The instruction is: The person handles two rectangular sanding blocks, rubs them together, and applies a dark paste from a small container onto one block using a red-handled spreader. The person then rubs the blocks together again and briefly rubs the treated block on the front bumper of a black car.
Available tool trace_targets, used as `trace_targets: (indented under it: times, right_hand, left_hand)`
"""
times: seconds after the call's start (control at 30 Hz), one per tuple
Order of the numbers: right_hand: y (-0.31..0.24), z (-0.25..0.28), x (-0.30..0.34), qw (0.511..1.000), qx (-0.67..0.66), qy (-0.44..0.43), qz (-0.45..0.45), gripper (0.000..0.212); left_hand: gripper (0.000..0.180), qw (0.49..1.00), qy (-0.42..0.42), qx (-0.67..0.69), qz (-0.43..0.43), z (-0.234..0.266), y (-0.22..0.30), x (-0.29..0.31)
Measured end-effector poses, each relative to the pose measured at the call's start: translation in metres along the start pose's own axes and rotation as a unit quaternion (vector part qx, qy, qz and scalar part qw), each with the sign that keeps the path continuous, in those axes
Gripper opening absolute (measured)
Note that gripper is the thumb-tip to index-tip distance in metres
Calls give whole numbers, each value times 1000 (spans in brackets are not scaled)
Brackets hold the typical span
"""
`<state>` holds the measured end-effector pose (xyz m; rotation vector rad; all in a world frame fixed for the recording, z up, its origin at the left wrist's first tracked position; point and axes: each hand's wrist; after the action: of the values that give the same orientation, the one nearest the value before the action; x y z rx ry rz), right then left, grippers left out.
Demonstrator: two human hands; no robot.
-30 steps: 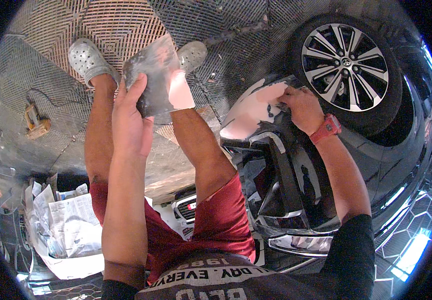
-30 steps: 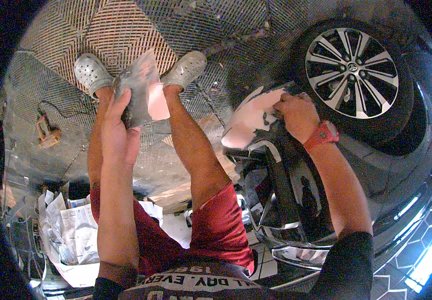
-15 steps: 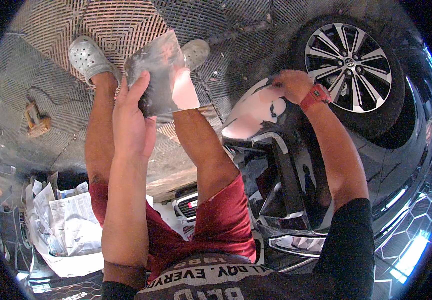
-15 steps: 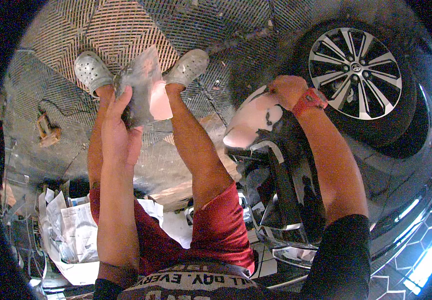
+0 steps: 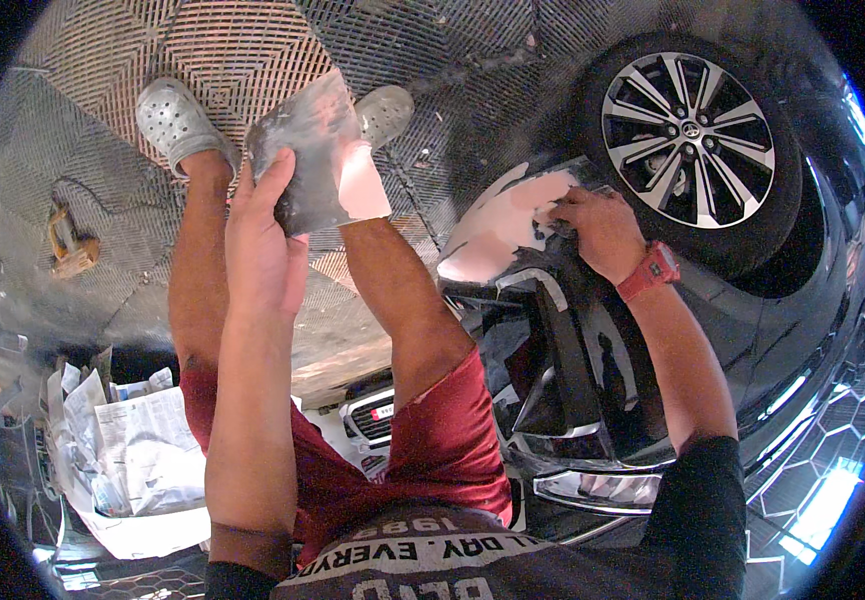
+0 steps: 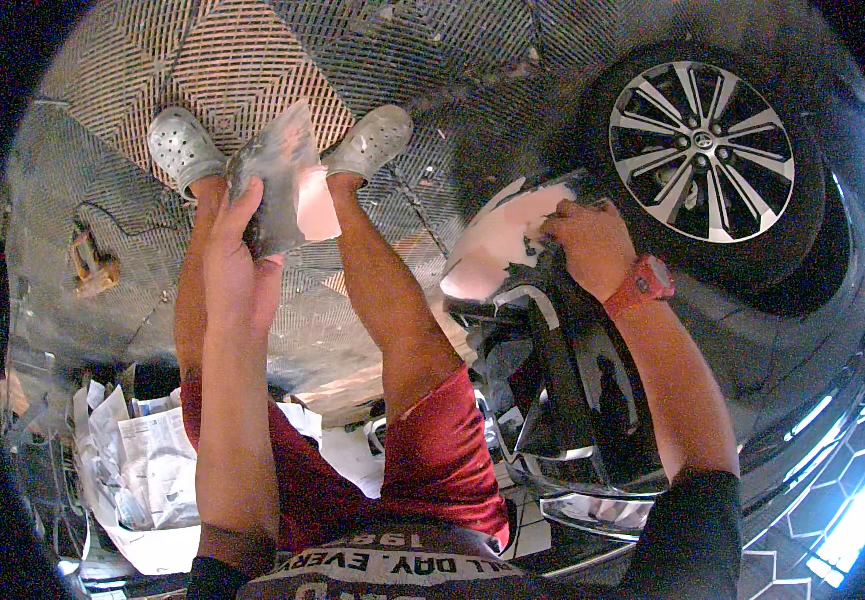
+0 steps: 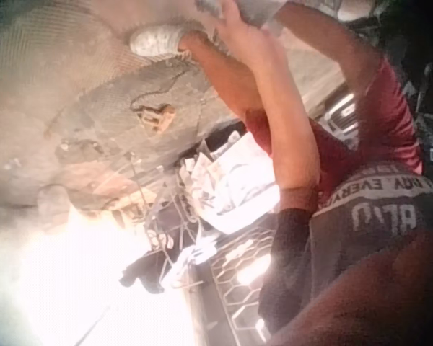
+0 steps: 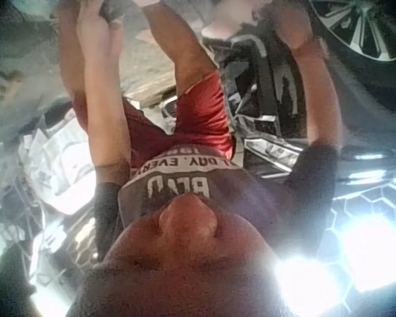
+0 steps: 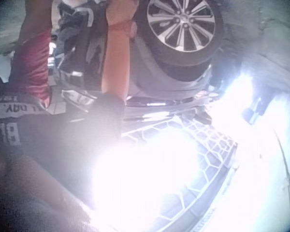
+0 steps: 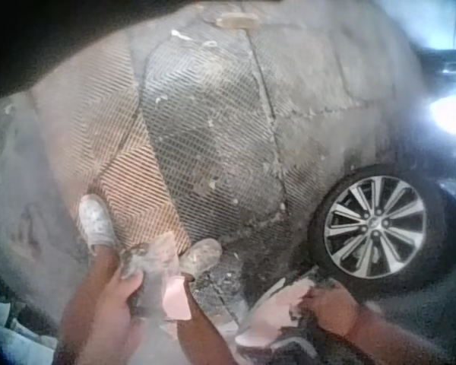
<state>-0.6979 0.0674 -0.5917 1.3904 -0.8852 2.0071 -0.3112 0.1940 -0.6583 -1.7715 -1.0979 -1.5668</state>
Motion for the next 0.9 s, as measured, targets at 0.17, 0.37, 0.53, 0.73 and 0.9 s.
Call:
trace_targets:
  times: [0.17,0.37,0.53,0.73,0.9]
  right_hand:
    - [40,9,-29,995,-43,58,-62,38]
    - [52,-14,-66,996,-17,-61,-56,37]
    - [50,-27,-68,997,-14,-61,-55,34]
    - [27,-17,-47,996,26,-51,-72,37]
    - [24,-23,-10,999,12,23,-29,33]
  left_hand:
    - [45,1000,-5,30,-6,1,0,-1]
    - [44,999,-17,29,-7,1,7,-2]
    - [44,1000,-5,25,1,1,3,-1]
    - [47,1000,-6,19,4,8,-1,-5]
    - [50,1000,26,-9,4,-7,9,4]
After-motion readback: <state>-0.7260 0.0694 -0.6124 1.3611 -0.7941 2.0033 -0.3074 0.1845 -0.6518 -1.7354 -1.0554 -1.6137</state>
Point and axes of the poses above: each hand's wrist, its own x-axis away from the middle knuckle, its own z-axis out of the back of the hand, y = z × x, and after that the axes turned 5 degrees about -y, right-handed
